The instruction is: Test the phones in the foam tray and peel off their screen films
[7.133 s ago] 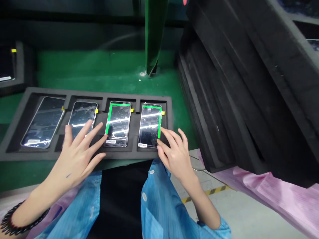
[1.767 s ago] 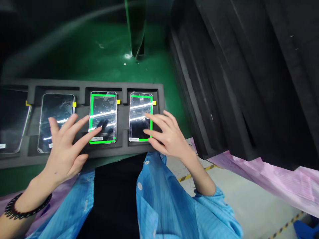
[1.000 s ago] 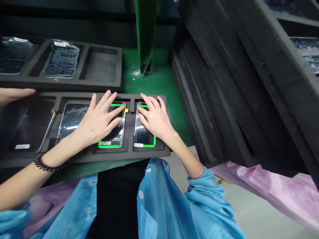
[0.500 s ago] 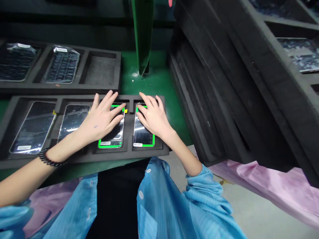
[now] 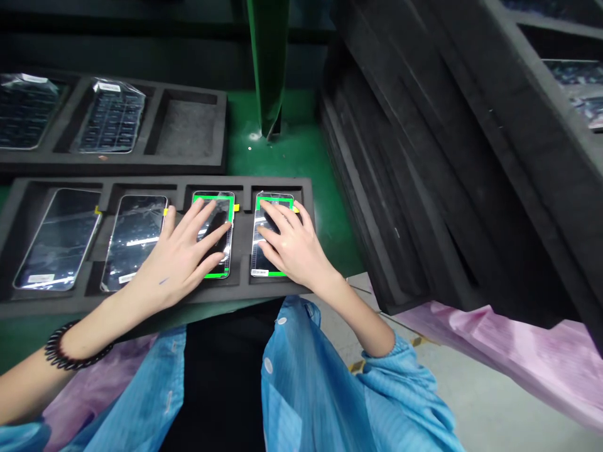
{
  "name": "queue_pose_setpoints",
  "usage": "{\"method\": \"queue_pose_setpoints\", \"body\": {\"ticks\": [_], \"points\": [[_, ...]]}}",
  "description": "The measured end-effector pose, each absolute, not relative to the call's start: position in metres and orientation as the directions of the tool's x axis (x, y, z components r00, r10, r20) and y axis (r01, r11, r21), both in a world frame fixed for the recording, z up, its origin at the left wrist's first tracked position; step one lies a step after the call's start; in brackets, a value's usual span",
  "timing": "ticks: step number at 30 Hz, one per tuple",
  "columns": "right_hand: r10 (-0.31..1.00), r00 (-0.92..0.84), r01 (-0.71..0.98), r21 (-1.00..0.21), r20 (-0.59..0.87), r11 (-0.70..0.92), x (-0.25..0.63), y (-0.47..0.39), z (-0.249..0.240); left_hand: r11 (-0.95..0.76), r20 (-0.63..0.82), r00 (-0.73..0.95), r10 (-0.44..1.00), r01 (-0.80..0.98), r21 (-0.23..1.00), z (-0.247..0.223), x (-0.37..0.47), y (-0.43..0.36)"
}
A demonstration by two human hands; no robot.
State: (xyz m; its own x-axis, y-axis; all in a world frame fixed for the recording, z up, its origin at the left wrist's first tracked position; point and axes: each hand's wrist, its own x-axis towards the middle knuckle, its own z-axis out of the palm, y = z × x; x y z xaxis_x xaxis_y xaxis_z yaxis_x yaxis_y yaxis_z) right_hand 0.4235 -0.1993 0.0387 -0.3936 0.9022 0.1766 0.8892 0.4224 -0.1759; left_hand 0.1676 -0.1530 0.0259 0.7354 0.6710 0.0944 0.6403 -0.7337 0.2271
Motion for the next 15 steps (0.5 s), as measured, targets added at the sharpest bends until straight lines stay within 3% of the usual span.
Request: {"method": "queue_pose_setpoints", "body": {"ticks": [6, 15], "points": [[0.937, -0.325, 0.925, -0.165, 0.124, 0.343, 0.419, -0.177, 0.037, -0.695, 0.087, 0.701, 0.707, 0.669, 0.263, 0.025, 0.174, -0.137], [0.898, -0.397, 0.889, -0.163, 0.192, 0.428, 0.413, -0.19, 0.039, -0.751, 0.132, 0.74, 0.66, 0.646, 0.138, 0.026, 0.17, -0.155]]}}
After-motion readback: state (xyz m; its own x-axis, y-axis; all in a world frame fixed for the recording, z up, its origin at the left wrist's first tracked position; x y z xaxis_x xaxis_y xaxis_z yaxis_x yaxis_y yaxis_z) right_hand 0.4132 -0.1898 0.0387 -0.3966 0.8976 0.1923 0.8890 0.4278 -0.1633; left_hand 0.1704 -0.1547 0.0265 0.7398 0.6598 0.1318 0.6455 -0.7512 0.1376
